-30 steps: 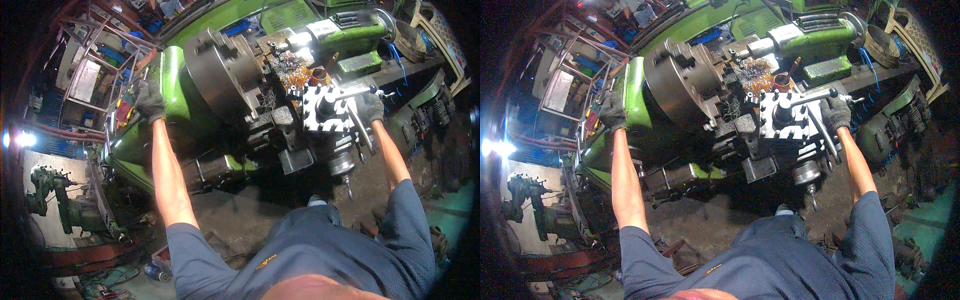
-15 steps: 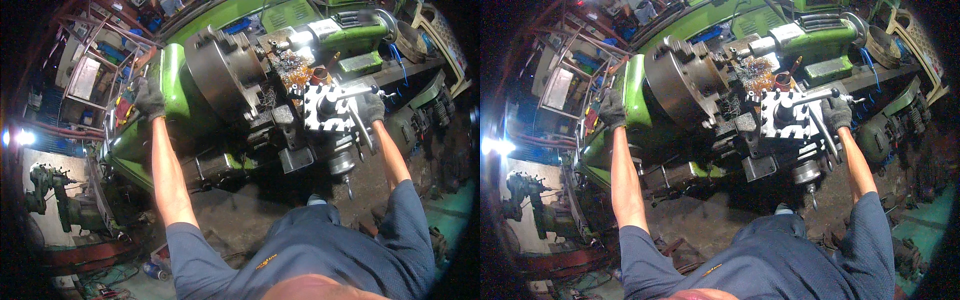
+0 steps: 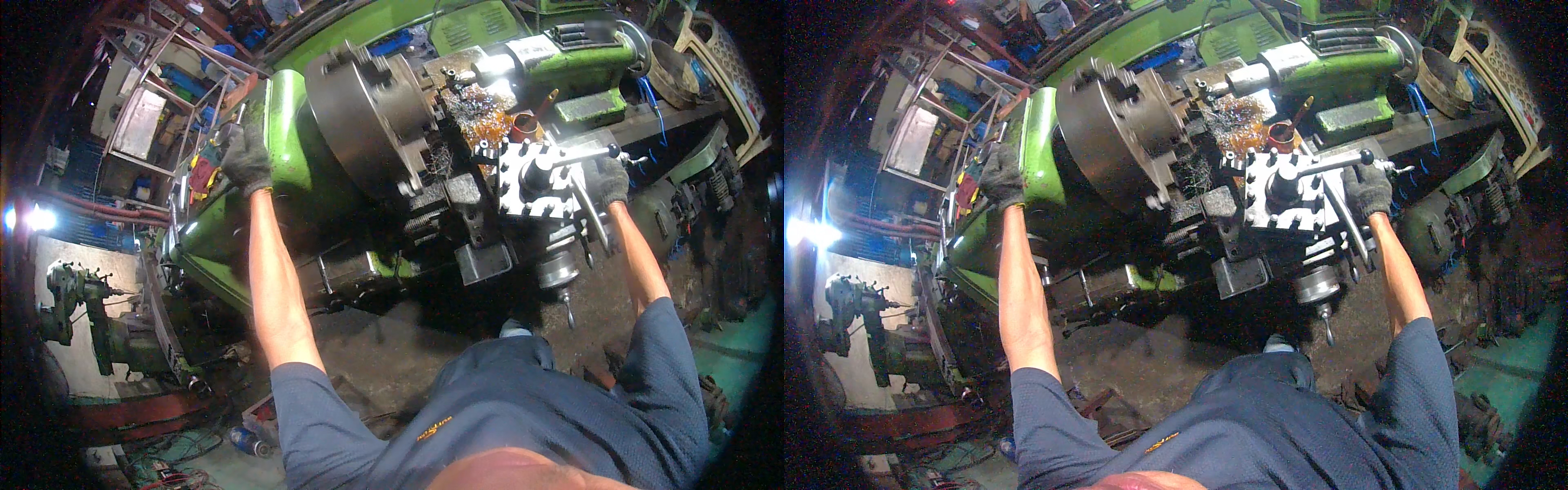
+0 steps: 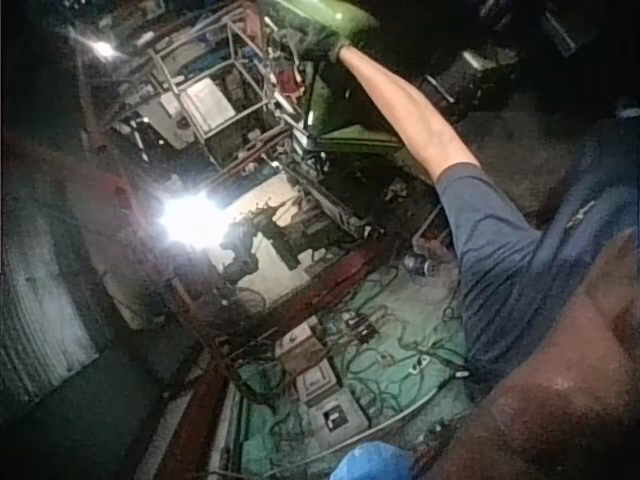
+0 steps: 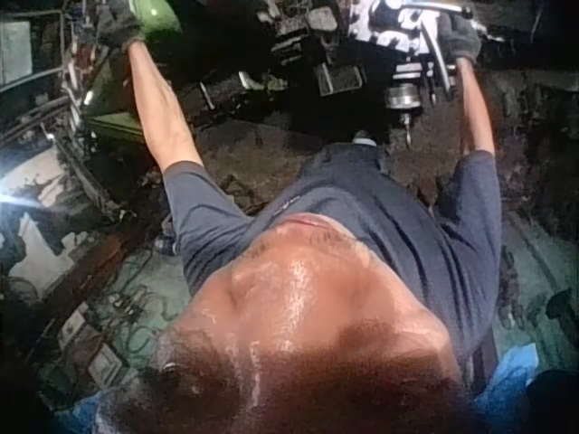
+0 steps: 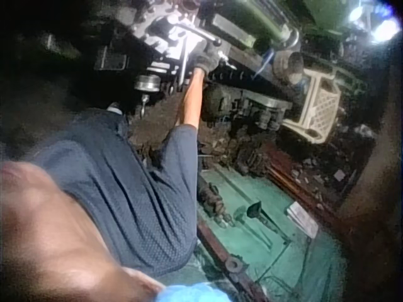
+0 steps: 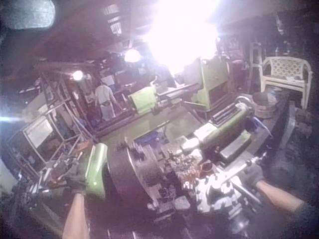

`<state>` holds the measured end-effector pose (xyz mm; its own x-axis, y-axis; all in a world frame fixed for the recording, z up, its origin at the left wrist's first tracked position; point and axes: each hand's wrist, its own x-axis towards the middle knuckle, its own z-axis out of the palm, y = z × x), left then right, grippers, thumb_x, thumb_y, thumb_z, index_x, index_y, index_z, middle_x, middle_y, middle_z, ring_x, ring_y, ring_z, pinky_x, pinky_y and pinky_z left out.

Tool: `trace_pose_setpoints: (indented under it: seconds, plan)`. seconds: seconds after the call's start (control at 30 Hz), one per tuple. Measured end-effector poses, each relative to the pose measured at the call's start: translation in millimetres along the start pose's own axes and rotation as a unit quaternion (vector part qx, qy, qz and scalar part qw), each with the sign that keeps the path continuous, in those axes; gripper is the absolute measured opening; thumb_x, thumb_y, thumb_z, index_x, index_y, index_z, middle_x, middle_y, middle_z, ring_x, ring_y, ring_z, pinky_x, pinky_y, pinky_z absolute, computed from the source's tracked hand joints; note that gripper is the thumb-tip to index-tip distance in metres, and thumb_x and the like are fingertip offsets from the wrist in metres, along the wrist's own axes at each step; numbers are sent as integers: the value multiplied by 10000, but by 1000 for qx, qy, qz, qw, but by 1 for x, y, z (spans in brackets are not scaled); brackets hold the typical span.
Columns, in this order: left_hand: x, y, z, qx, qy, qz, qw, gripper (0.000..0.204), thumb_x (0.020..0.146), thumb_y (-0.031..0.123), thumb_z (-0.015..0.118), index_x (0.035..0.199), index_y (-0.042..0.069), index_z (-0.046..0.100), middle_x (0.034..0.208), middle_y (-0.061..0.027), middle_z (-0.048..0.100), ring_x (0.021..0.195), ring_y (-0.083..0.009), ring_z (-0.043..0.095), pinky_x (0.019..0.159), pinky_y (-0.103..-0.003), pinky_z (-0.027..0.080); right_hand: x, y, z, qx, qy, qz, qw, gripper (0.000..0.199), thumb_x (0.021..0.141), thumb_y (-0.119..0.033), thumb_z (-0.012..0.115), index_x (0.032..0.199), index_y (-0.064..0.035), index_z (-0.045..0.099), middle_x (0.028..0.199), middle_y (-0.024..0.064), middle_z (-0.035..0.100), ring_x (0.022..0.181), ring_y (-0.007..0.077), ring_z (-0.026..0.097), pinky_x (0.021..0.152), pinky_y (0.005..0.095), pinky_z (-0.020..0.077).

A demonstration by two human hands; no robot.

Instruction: The person operates a green metal lathe, using both hands to adjust the tool post and control levers while a cylindrical metal workpiece rotates. They periodically apply cutting fluid with a brush and clear metal shavings from the cutting area.

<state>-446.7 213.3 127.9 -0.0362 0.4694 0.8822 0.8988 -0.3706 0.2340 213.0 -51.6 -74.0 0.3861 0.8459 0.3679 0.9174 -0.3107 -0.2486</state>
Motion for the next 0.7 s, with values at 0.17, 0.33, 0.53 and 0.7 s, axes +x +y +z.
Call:
trace_pose_setpoints:
  seconds: [0.17, 0.33, 0.53, 0.7]
  plan:
    - [-1, -21, 12, 13, 23, 12, 1000, 391, 925, 379, 663, 1044, 15, 745, 936, -167, 748, 857, -255, 732, 765, -348, 538, 1, -1, -2, -9, -17, -2, 1000, 314, 926, -397, 568, 990, -119, 698, 937, 172, 696, 890, 401, 655, 768, 518, 506]
    - [0, -27, 12, 0, 22, 23, 999, 379, 918, 357, 684, 1043, 6, 747, 936, -170, 749, 851, -246, 731, 764, -343, 540, 2, -4, -6, 7, -22, 9, 1000, 338, 922, -416, 568, 991, -116, 706, 945, 170, 697, 894, 394, 657, 785, 510, 506]
    - [0, -4, 3, 34, -47, -41, 997, 357, 926, 348, 672, 1030, 17, 754, 932, -157, 754, 856, -244, 727, 788, -345, 540, 1, 0, -3, -6, -27, 20, 999, 345, 922, -419, 562, 985, -115, 712, 978, 167, 695, 932, 382, 656, 814, 502, 503]
    - [1, -3, 4, -46, 46, 35, 997, 390, 904, 342, 697, 926, -46, 727, 870, -190, 730, 775, -302, 711, 705, -360, 527, -1, 0, 0, 1, 21, -14, 1000, 332, 922, -409, 564, 982, -117, 711, 959, 170, 694, 928, 384, 655, 801, 509, 500]
